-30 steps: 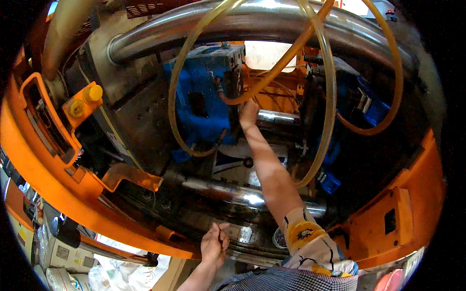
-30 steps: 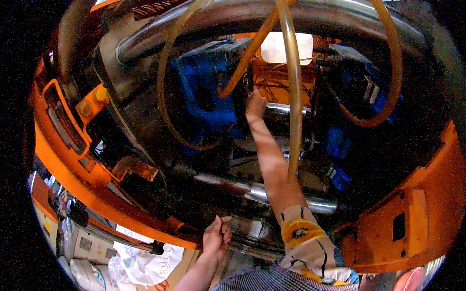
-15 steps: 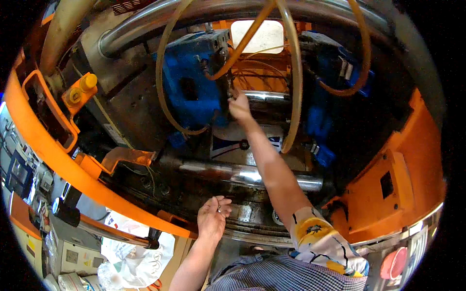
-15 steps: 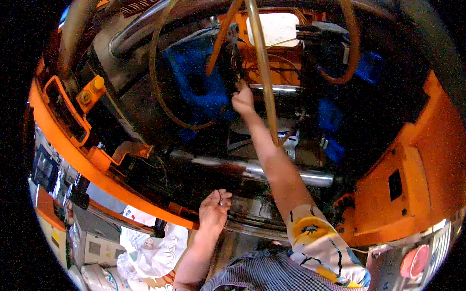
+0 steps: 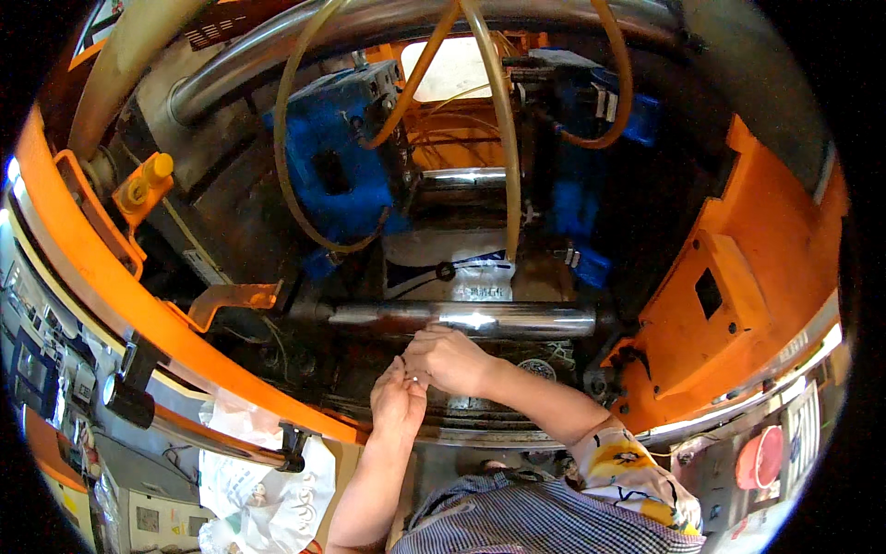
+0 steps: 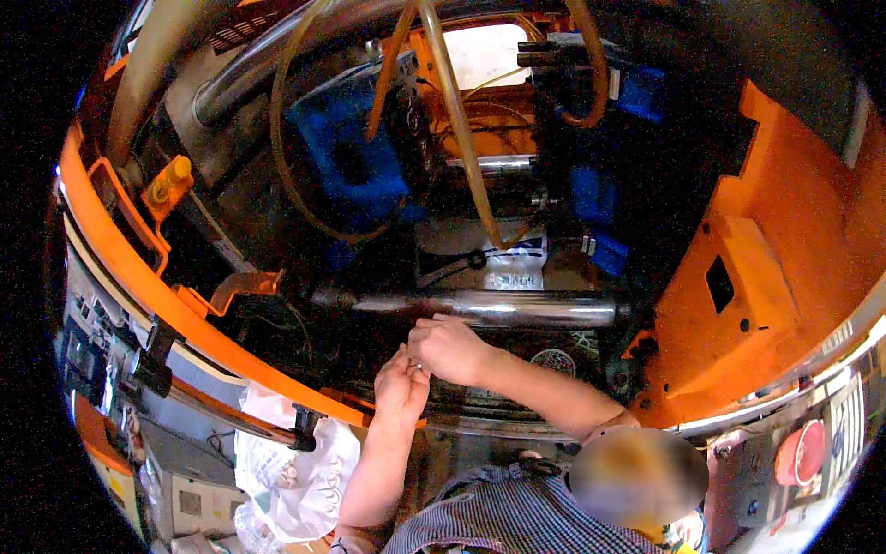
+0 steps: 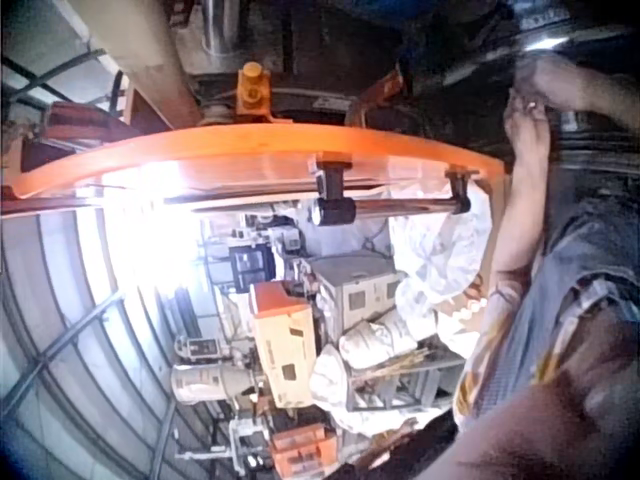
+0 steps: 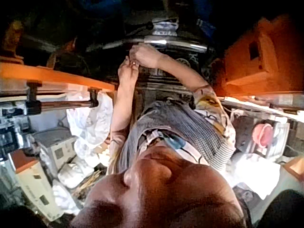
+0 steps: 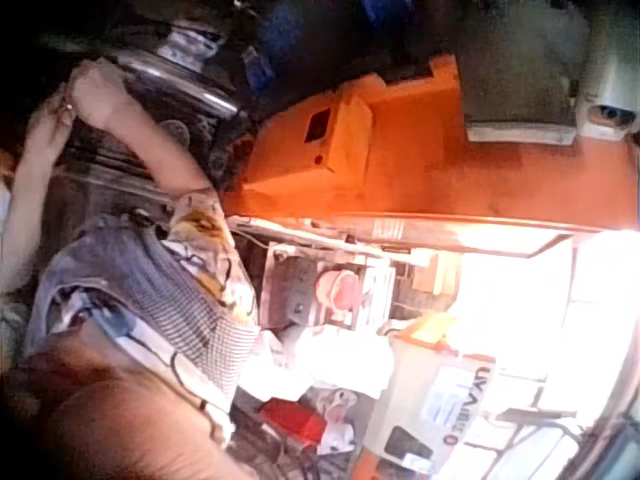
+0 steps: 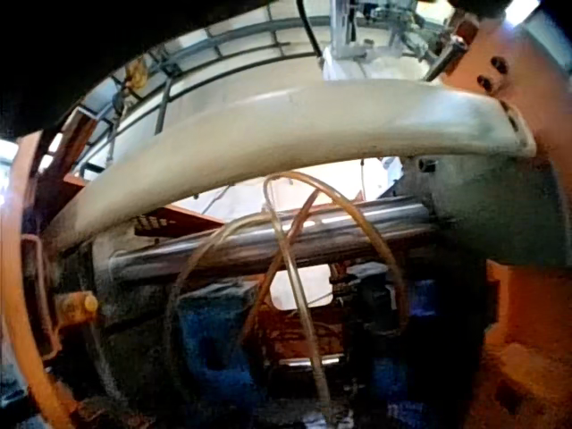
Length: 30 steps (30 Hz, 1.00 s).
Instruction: The person repeatedly opens an orange industrial machine, removes small white plastic components, and places them into a bag. They also use red scissors to trim excess plastic from the components before bagging them.
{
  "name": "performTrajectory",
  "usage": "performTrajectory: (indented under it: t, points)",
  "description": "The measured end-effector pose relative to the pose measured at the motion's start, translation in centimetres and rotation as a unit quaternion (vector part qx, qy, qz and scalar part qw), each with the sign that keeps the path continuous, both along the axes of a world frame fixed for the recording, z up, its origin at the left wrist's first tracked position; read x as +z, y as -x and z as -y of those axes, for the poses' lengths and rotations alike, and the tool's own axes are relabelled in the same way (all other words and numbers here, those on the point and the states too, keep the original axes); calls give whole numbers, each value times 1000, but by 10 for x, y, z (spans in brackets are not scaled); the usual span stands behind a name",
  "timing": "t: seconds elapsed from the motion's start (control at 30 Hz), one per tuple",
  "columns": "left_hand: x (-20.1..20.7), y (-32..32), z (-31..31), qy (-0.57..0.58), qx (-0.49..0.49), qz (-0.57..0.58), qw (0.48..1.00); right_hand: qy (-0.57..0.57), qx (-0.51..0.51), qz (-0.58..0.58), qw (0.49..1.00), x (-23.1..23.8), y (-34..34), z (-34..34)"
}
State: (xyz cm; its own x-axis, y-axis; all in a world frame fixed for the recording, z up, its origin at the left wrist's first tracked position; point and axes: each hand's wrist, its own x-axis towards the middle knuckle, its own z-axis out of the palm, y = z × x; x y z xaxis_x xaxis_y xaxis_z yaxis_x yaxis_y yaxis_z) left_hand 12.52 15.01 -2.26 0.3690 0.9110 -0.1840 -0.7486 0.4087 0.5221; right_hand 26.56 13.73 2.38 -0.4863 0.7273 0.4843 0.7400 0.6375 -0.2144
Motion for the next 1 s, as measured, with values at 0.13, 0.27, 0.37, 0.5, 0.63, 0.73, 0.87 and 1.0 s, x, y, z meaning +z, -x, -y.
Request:
performTrajectory:
  t: [0.13,0.27,0.37,0.5,0.63,0.73,0.87,1.0]
  points:
    - [5,-5,-1,22,17,-28,999,-10,13,-46,999,-4,1,2]
    - [9,-5,-5,52,35,-60,996,-1,-13,-35,999,-2,5,-2]
    - [5,-4,-11,34,27,-52,998,-42,20,-28,999,-3,4,-10]
    - [10,-1,-14,36,9,-17,999,52,68,-260,962,17,-6,-36]
    - [19,-14,-25,8,19,-1,1000,66,126,-236,961,24,-7,-79]
    - [19,-17,-44,-39,105,-18,994,128,106,-271,948,24,-10,-80]
    - [12,-8,-41,-23,94,-3,995,93,50,-364,925,24,-25,-75]
    - [25,-8,-35,-7,52,61,997,78,52,-312,945,28,-25,-59]
